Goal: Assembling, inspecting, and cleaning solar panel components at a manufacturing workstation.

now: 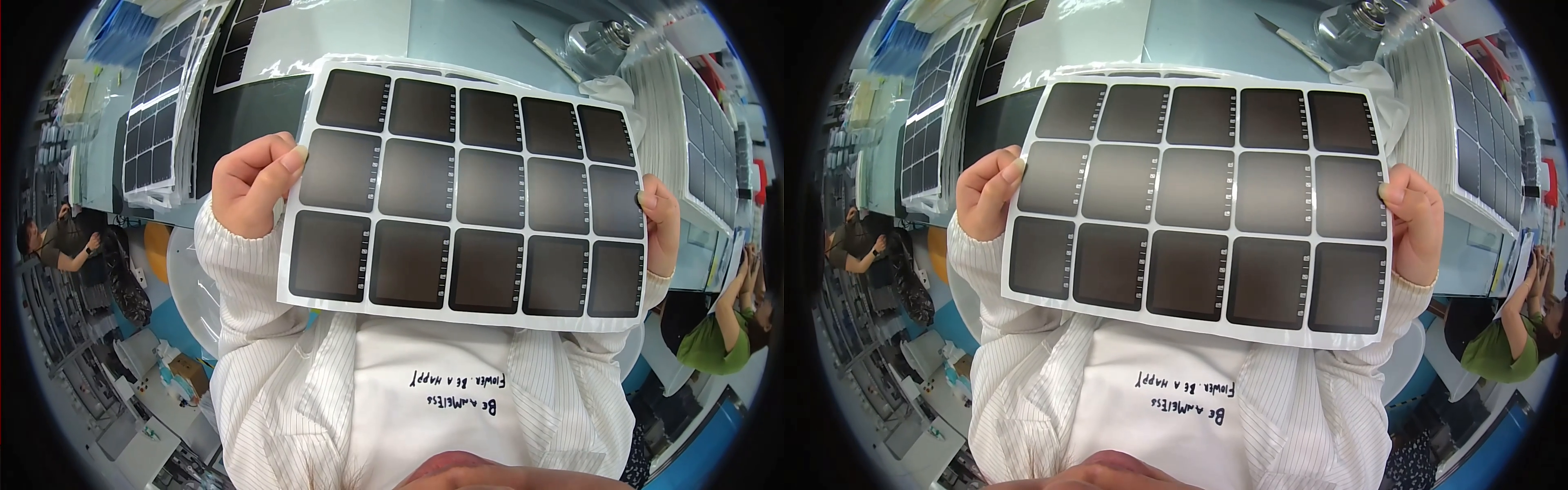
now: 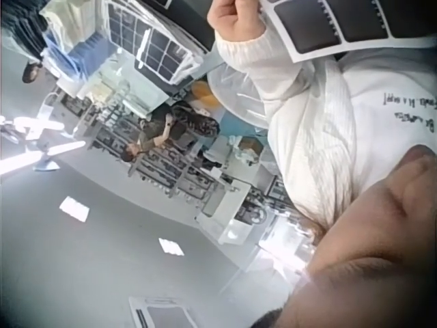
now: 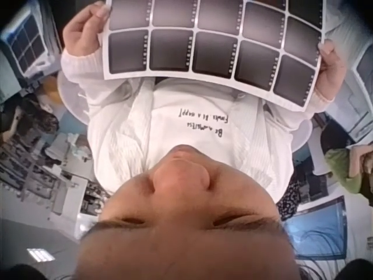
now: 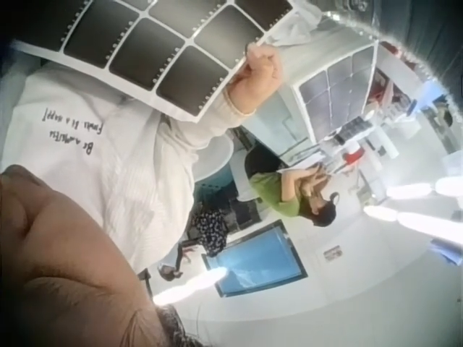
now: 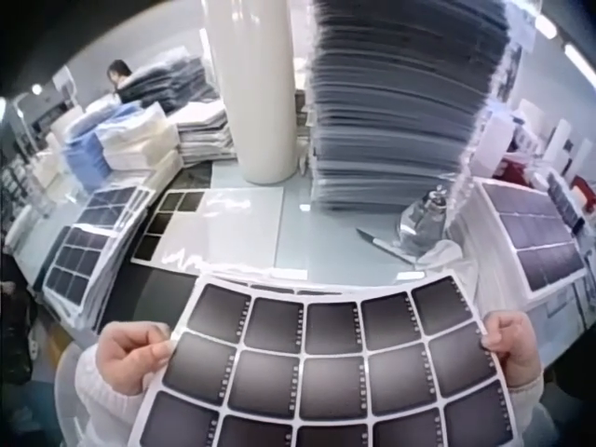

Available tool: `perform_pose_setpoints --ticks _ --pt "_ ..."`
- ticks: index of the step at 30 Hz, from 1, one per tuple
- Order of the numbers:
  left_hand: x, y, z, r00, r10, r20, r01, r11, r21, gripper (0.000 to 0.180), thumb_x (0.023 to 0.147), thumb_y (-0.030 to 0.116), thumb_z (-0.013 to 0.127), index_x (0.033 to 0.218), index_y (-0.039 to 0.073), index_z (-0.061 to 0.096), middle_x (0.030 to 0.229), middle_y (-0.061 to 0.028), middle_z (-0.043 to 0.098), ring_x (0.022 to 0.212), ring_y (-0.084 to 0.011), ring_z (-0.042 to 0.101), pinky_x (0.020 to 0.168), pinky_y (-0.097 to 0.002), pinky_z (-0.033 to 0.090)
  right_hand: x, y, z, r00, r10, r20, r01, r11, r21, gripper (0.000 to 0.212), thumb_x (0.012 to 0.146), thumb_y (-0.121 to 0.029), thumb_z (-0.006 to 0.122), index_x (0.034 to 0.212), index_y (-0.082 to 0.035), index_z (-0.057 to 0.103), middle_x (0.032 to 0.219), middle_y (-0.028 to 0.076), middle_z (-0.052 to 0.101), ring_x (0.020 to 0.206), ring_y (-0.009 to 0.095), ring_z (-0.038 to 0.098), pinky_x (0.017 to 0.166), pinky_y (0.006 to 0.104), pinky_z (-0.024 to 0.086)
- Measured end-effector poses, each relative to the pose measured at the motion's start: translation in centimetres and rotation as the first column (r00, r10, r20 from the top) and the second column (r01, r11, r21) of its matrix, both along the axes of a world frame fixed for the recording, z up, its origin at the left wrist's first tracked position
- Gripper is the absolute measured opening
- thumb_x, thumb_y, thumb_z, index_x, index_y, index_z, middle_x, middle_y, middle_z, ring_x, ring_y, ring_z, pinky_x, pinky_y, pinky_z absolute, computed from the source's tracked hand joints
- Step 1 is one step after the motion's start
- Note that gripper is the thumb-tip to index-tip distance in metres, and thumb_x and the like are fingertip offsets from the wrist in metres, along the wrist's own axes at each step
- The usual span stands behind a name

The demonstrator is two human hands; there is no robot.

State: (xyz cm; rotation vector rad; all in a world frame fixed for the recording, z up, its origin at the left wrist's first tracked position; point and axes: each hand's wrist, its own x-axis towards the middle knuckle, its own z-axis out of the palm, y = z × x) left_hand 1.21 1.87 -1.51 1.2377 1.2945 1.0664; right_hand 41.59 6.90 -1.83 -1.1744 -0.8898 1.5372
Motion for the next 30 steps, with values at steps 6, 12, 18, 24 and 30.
perform_pose_setpoints --ticks 6,12,18,24,30 --pt "0.2 0.1 0.0 1.000 0.001 0.014 -0.001 0.999 -0.040 0.023 0.086 0.009 0.055 0.065 0.001 0.052 0.062 0.0006 0.047 0.056 -0.0065 0.039 0.056 -0.0222 0.031 0.3 -0.2 0.7 0.984 0.173 0.038 -0.172 0.985 -0.022 0.023 0.093 -0.017 0.037 0.071 -0.012 0.035 0.063 -0.003 0.047 0.054 0.004 0.047 0.053 0.0199 0.043" --pt "0.4 0.0 -0.1 1.000 0.002 0.006 -0.002 1.000 -0.014 0.023 0.086 0.009 0.055 0.065 0.001 0.051 0.062 0.0007 0.046 0.056 -0.0070 0.037 0.055 -0.0227 0.030 0.4 -0.3 0.4 0.991 0.133 0.026 -0.133 0.991 0.011 0.023 0.092 -0.017 0.039 0.071 -0.012 0.036 0.061 -0.003 0.048 0.052 0.005 0.049 0.051 0.0200 0.044" --pt "0.5 -0.3 -0.4 1.000 -0.002 0.008 0.002 0.999 0.045 0.020 0.085 0.008 0.056 0.067 0.000 0.053 0.063 -0.0002 0.047 0.056 -0.0077 0.038 0.056 -0.0229 0.031 0.9 -0.3 -0.1 0.997 0.057 0.044 -0.060 0.996 0.070 0.018 0.079 -0.010 0.052 0.064 -0.007 0.043 0.053 0.000 0.048 0.041 0.003 0.032 0.040 0.0190 0.022" --pt "0.6 -0.3 -0.2 0.999 -0.011 -0.034 0.014 0.996 0.085 0.019 0.085 0.007 0.056 0.068 0.000 0.053 0.064 -0.0008 0.049 0.057 -0.0080 0.040 0.055 -0.0233 0.033 0.9 -0.4 -0.1 0.999 0.041 0.006 -0.042 0.991 0.128 0.017 0.079 -0.009 0.053 0.064 -0.006 0.044 0.054 0.001 0.048 0.041 0.003 0.032 0.040 0.0191 0.022" --pt "0.7 -0.5 -0.2 1.000 -0.004 -0.028 0.006 0.997 0.082 0.018 0.085 0.007 0.056 0.068 -0.001 0.054 0.063 -0.0010 0.050 0.056 -0.0080 0.041 0.055 -0.0231 0.033 0.4 -0.4 -0.3 1.000 -0.008 0.021 0.005 0.990 0.141 0.016 0.079 -0.008 0.053 0.065 -0.005 0.045 0.053 -0.001 0.046 0.041 0.003 0.031 0.040 0.0190 0.021"
